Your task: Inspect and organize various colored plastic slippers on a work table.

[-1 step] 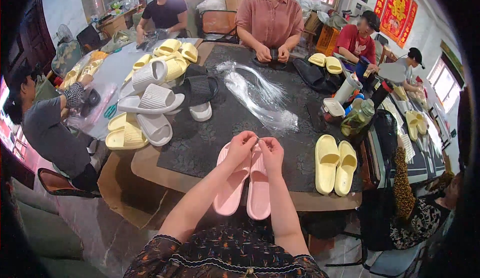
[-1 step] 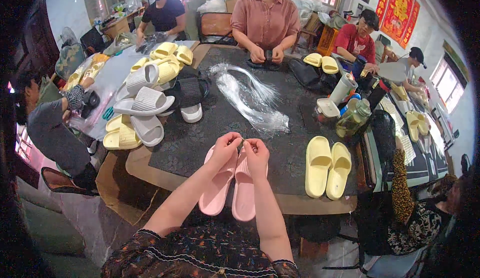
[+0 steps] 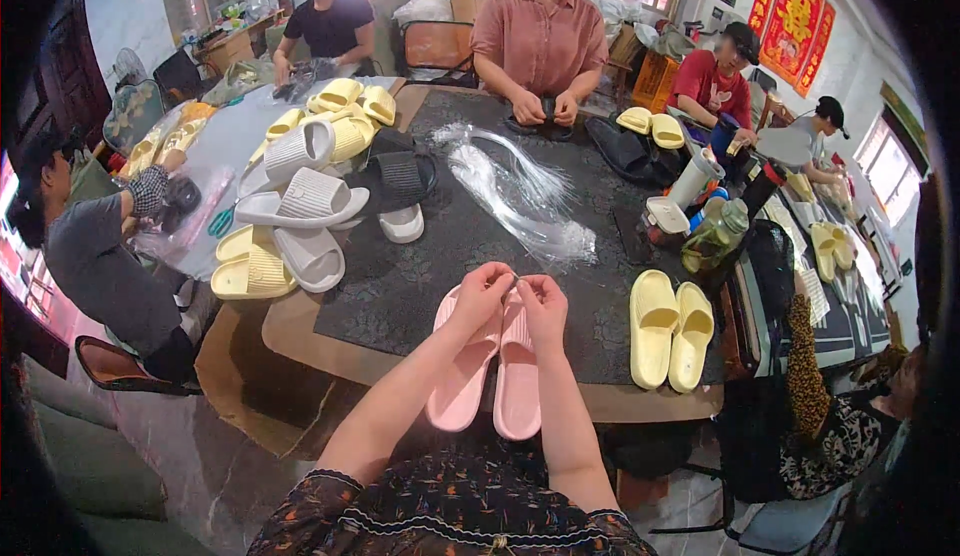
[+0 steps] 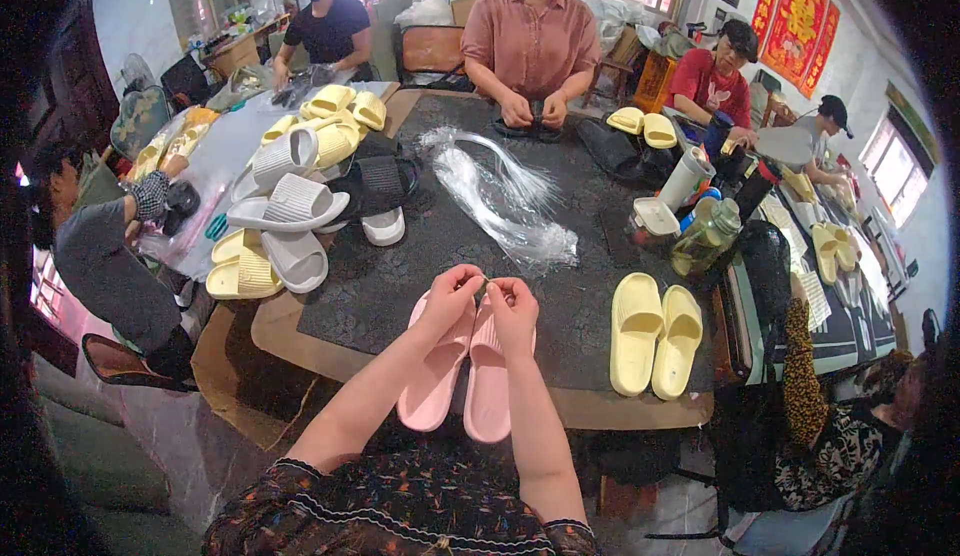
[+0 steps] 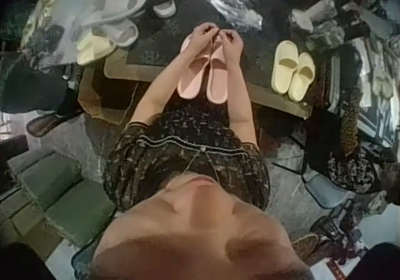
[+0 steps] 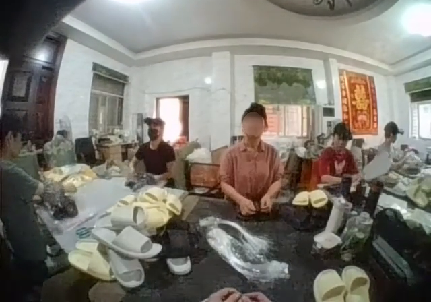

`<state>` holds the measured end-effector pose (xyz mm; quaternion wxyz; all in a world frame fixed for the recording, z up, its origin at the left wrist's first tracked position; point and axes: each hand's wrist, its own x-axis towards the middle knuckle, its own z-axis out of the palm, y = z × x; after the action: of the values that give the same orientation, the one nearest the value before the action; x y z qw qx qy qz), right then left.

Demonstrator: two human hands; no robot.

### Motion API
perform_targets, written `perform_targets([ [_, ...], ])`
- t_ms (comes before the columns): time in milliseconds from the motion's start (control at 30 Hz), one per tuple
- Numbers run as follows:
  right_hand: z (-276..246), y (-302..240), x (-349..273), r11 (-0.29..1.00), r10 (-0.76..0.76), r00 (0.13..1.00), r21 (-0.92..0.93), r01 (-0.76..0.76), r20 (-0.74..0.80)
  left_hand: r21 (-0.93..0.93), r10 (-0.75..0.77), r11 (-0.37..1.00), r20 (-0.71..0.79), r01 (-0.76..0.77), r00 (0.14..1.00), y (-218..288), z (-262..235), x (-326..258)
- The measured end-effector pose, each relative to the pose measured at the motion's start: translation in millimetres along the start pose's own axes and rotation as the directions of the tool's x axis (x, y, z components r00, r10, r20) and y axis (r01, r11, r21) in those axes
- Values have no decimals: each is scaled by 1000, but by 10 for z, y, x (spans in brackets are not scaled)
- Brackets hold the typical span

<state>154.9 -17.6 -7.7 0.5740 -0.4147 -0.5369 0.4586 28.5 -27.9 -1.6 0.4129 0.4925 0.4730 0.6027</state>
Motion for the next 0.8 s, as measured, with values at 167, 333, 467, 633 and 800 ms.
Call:
perform_targets([
  [167, 13, -53, -24, 990, -75, 997, -124, 70, -35, -111, -79, 991, 13, 80, 997, -8, -11, 0],
  [333, 22, -462, -128, 886, -344, 938, -347, 308, -45, -197, -107, 975, 11, 107, 994, -66, -52, 45],
  [467, -132, -611, -471, 905, -103, 980, -393, 163, 170, -225, -157, 963, -32, 145, 987, -107, -63, 48],
  [633, -312, -760, -890, 607, 280, 865, -775, 176, 416, -243, -169, 957, -13, 161, 985, -68, -48, 53],
  [800, -74, -641, -908, 514, 167, 925, -831, 215, 342, -233, -201, 954, -22, 191, 979, -66, -28, 4],
])
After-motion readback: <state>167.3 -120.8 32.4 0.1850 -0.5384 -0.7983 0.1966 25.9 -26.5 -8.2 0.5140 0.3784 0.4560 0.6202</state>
